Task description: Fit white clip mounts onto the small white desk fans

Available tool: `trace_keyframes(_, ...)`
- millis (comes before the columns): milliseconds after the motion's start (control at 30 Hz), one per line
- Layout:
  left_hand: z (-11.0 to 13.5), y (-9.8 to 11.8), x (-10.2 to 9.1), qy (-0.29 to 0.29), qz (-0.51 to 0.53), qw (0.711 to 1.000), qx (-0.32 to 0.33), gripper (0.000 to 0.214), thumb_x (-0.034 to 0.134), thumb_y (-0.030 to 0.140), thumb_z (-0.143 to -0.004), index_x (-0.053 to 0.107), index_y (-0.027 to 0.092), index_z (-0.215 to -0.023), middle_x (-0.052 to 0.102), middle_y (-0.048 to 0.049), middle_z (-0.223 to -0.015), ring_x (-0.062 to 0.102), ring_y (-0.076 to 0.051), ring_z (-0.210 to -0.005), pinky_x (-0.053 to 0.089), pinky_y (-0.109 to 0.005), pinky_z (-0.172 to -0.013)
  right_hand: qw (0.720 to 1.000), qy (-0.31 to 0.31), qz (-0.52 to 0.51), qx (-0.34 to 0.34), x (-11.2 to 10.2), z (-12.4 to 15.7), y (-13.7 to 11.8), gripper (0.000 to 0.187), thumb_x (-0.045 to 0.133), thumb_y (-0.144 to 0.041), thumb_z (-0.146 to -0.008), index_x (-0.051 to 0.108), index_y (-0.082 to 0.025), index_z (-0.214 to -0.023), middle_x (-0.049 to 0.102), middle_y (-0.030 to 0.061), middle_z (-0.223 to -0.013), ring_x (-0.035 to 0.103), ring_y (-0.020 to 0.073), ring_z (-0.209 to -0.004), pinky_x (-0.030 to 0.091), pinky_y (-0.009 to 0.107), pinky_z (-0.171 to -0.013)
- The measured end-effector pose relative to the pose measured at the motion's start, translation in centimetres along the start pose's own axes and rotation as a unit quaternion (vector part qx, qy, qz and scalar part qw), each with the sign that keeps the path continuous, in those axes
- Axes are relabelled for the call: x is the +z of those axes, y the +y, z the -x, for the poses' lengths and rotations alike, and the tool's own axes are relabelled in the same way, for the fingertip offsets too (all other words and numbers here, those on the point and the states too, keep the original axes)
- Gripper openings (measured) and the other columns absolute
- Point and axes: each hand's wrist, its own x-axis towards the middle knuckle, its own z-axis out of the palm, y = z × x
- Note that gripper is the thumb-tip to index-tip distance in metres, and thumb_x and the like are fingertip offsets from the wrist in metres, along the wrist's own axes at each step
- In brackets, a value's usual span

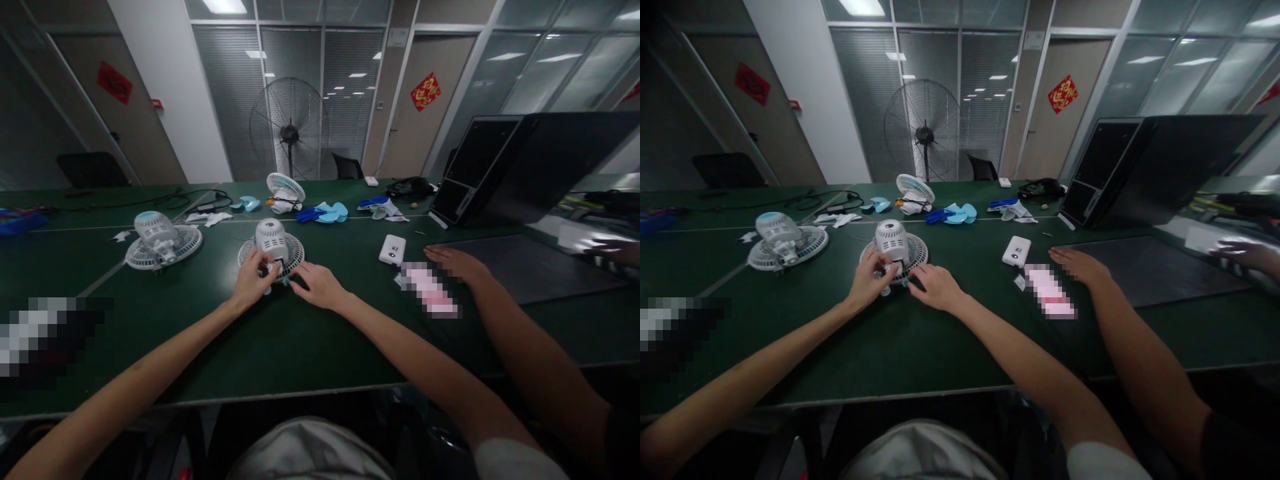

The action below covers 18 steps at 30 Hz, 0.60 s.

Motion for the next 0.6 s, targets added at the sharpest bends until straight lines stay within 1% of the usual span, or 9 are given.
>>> trace_keyframes(67, 0.7, 1.7, 0.9, -0.018, 0.039, 0.999, 0.014, 0.015, 0.066, 0.033, -0.093, 0.059, 0.020, -0.096, 0.053, -0.0032, -0.100, 0.058, -0.015, -0.076, 0.052, -0.028, -0.067, 0.998, -0.024, 0.042, -0.048, -0.1, 0.2, -0.2, 0.016, 0.060, -0.031, -0.100, 0.064, -0.018, -0.109, 0.069, 0.0079, -0.103, 0.064, 0.0199, -0.089, 0.051, 0.032, -0.080)
trace_keyframes(133, 1.1, 2.7, 1.7, -0.036, 0.061, 0.997, 0.024, 0.014, 0.066, 0.032, -0.094, 0.059, 0.020, -0.098, 0.054, -0.0036, -0.100, 0.059, -0.016, -0.080, 0.052, -0.029, -0.069, 0.994, -0.030, 0.074, -0.081, -0.2, 0.5, 0.1, 0.013, 0.060, -0.029, -0.098, 0.065, -0.018, -0.102, 0.070, 0.0073, -0.095, 0.063, 0.0185, -0.080, 0.049, 0.029, -0.071)
trace_keyframes(200, 1.2, 3.2, 2.3, -0.050, 0.075, 0.995, 0.033, 0.013, 0.066, 0.032, -0.094, 0.060, 0.021, -0.099, 0.054, -0.0041, -0.099, 0.059, -0.018, -0.082, 0.052, -0.031, -0.071, 0.989, -0.022, 0.102, -0.107, -0.2, 1.0, 0.6, 0.013, 0.059, -0.028, -0.097, 0.066, -0.018, -0.095, 0.070, 0.0061, -0.089, 0.061, 0.0172, -0.073, 0.046, 0.028, -0.065)
trace_keyframes(267, 1.1, 3.3, 2.6, -0.063, 0.088, 0.993, 0.040, 0.013, 0.066, 0.032, -0.094, 0.061, 0.022, -0.101, 0.055, -0.0046, -0.099, 0.059, -0.019, -0.082, 0.053, -0.033, -0.073, 0.983, -0.013, 0.125, -0.132, -0.1, 1.4, 1.0, 0.018, 0.055, -0.028, -0.099, 0.067, -0.020, -0.087, 0.069, 0.0044, -0.081, 0.060, 0.0162, -0.067, 0.046, 0.027, -0.062)
trace_keyframes(367, 0.9, 3.5, 2.2, -0.074, 0.104, 0.991, 0.049, 0.012, 0.064, 0.032, -0.095, 0.061, 0.022, -0.102, 0.058, -0.0058, -0.101, 0.060, -0.020, -0.086, 0.053, -0.034, -0.077, 0.977, -0.003, 0.124, -0.171, 0.1, 1.6, 0.5, 0.024, 0.053, -0.028, -0.100, 0.068, -0.021, -0.082, 0.067, 0.0030, -0.075, 0.059, 0.0155, -0.062, 0.046, 0.028, -0.059)
trace_keyframes(433, 0.8, 3.7, 1.3, -0.083, 0.106, 0.989, 0.067, 0.010, 0.058, 0.029, -0.099, 0.062, 0.022, -0.105, 0.060, -0.0083, -0.109, 0.062, -0.023, -0.097, 0.053, -0.035, -0.081, 0.974, 0.000, 0.100, -0.203, 0.2, 1.4, -0.5, 0.021, 0.054, -0.030, -0.100, 0.070, -0.021, -0.091, 0.069, 0.0040, -0.081, 0.061, 0.0159, -0.065, 0.047, 0.028, -0.059)
trace_keyframes(500, 0.7, 3.9, 0.0, -0.088, 0.089, 0.988, 0.091, 0.014, 0.052, 0.026, -0.101, 0.063, 0.022, -0.109, 0.059, -0.0110, -0.121, 0.061, -0.025, -0.108, 0.053, -0.036, -0.085, 0.968, -0.006, 0.085, -0.238, 0.1, 1.1, -1.8, 0.022, 0.053, -0.033, -0.101, 0.070, -0.021, -0.109, 0.071, 0.0068, -0.096, 0.065, 0.0172, -0.074, 0.047, 0.027, -0.060)
trace_keyframes(567, 0.5, 3.9, -1.5, -0.087, 0.043, 0.990, 0.106, 0.016, 0.050, 0.024, -0.100, 0.063, 0.021, -0.110, 0.059, -0.0122, -0.124, 0.061, -0.025, -0.109, 0.052, -0.036, -0.086, 0.961, -0.033, 0.087, -0.262, -0.3, 0.7, -2.8, 0.030, 0.051, -0.036, -0.103, 0.066, -0.022, -0.125, 0.070, 0.0093, -0.112, 0.067, 0.0185, -0.085, 0.046, 0.026, -0.060)
trace_keyframes(600, 0.3, 3.7, -2.4, -0.097, 0.013, 0.989, 0.109, 0.016, 0.050, 0.025, -0.100, 0.064, 0.021, -0.108, 0.060, -0.0118, -0.120, 0.061, -0.024, -0.104, 0.052, -0.035, -0.085, 0.959, -0.047, 0.090, -0.266, -0.5, 0.6, -3.2, 0.034, 0.050, -0.039, -0.104, 0.063, -0.021, -0.130, 0.069, 0.0098, -0.115, 0.067, 0.0186, -0.087, 0.045, 0.026, -0.059)
